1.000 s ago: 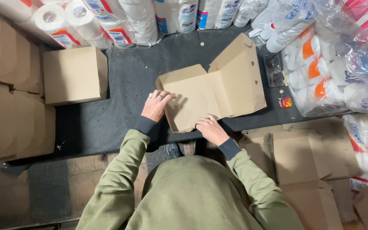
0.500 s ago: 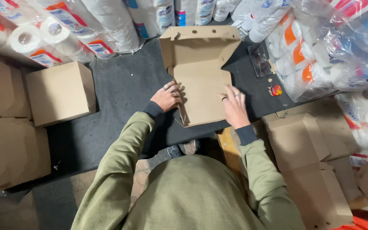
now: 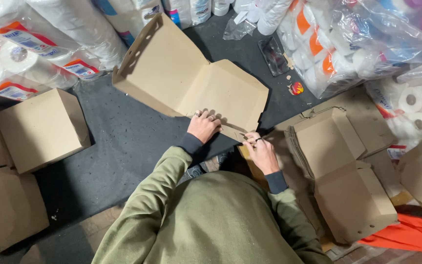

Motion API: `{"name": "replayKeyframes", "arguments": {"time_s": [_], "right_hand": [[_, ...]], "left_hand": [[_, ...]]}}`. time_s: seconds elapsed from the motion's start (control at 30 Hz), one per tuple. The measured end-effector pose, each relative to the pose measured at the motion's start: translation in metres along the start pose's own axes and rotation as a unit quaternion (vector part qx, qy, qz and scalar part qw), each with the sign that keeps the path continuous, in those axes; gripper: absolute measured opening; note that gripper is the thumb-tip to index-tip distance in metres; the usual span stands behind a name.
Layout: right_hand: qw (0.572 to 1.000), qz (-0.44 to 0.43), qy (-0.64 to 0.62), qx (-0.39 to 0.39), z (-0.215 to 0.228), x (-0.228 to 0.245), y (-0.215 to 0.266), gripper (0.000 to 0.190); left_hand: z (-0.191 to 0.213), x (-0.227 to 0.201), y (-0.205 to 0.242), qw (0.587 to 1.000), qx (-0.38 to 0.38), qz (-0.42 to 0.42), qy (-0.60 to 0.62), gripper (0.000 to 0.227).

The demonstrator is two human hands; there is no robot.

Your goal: The person folds cardboard boxes by hand and stacks them on a surface.

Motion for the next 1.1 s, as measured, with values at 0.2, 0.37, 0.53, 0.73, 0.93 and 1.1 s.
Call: {"name": "replayKeyframes", "arguments": {"time_s": [0.2,0.37,0.53,0.73,0.93,1.1], "right_hand": [[0.998,-0.019,0.059,0.002,0.004,0.008,-0.015,0.031],[0.989,-0.043,0.132,0.050,0.004,0.057,-0.037,0.022],[0.974,-0.081,0.187,0.095,0.016,0.022,-0.038,0.020],[0.925,0.001,0.377,0.041,0.028,0.038,-0.038,0.045],[0.961,0.209,0.176,0.030,-0.041,0.137,-0.057,0.036],[0.959,0.241,0.147,0.007,-0.082,0.097,-0.074,0.028]], "left_hand": [[0.018,-0.019,-0.014,0.999,0.023,0.037,0.013,0.022],[0.024,-0.018,-0.016,0.998,0.046,0.040,0.030,0.020],[0.075,0.021,-0.013,0.975,0.204,0.087,0.021,0.067],[0.057,0.065,0.062,0.981,0.150,0.104,-0.072,0.033],[0.073,0.056,0.065,0.981,0.102,0.159,-0.045,0.013],[0.080,0.079,0.061,0.931,0.206,0.295,0.053,0.023]]}}
Point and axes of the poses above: each hand's wrist, its own y-axis away from the middle knuckle, its own z-axis out of the back of the hand, x = y × z, the point moved 7 cm from there along -y, towards the middle knuckle, and after that the axes turned 5 degrees about -x, right-handed, at the moved point
